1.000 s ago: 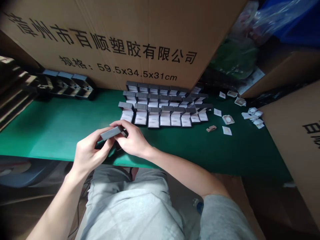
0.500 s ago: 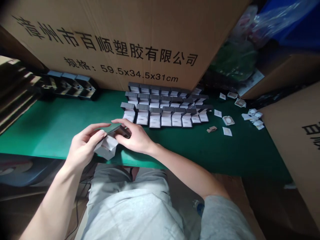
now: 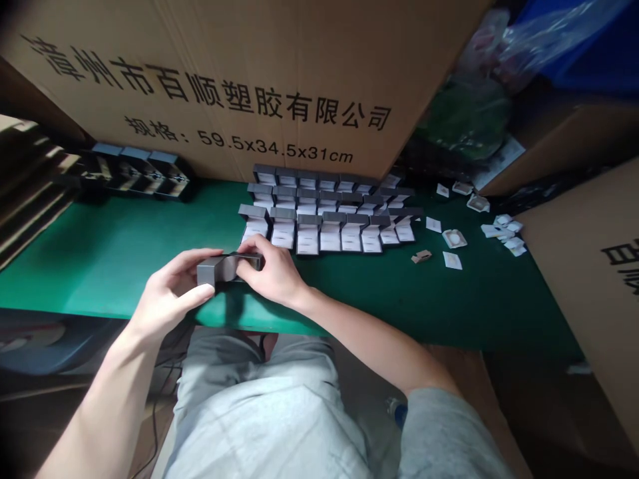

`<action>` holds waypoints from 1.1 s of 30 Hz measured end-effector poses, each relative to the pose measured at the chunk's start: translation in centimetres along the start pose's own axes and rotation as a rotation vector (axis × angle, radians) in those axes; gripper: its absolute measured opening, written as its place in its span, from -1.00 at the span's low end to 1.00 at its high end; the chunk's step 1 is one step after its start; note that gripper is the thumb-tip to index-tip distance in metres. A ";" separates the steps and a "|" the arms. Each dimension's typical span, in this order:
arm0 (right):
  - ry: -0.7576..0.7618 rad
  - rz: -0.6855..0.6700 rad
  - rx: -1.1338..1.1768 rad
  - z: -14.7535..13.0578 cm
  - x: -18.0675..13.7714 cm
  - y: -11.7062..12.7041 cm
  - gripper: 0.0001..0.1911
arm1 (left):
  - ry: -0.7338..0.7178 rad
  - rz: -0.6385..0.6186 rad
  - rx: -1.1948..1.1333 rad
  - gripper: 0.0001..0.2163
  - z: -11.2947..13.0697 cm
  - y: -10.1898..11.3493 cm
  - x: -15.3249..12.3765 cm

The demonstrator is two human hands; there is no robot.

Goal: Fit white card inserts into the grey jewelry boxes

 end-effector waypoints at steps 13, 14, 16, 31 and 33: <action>0.086 -0.010 -0.090 -1.0 -0.4 0.0 -0.81 | 0.033 -0.033 0.018 -0.46 -0.9 0.0 -0.3; 0.088 -0.010 -0.105 -1.0 -0.4 0.0 -0.79 | 0.037 -0.033 0.018 -0.46 -1.0 0.0 -0.3; 0.091 -0.014 -0.123 -1.0 -0.5 0.0 -0.78 | 0.047 -0.038 0.019 -0.45 -1.1 0.0 -0.4; 0.133 -0.072 -0.133 -0.7 0.0 -0.4 -0.65 | 0.035 0.050 0.025 -0.46 -0.7 0.3 -0.2; 0.159 -0.094 -0.112 -0.9 0.1 -0.6 -0.62 | 0.014 0.082 0.005 -0.48 -0.6 0.5 -0.2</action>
Point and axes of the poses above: each hand's wrist, its own x-axis towards the middle knuckle, its own y-axis out of the back of the hand, z = x × y, the point moved 8 cm from there along x, towards the middle knuckle, and after that the axes turned 7 degrees about -z, right-handed, at the moved point
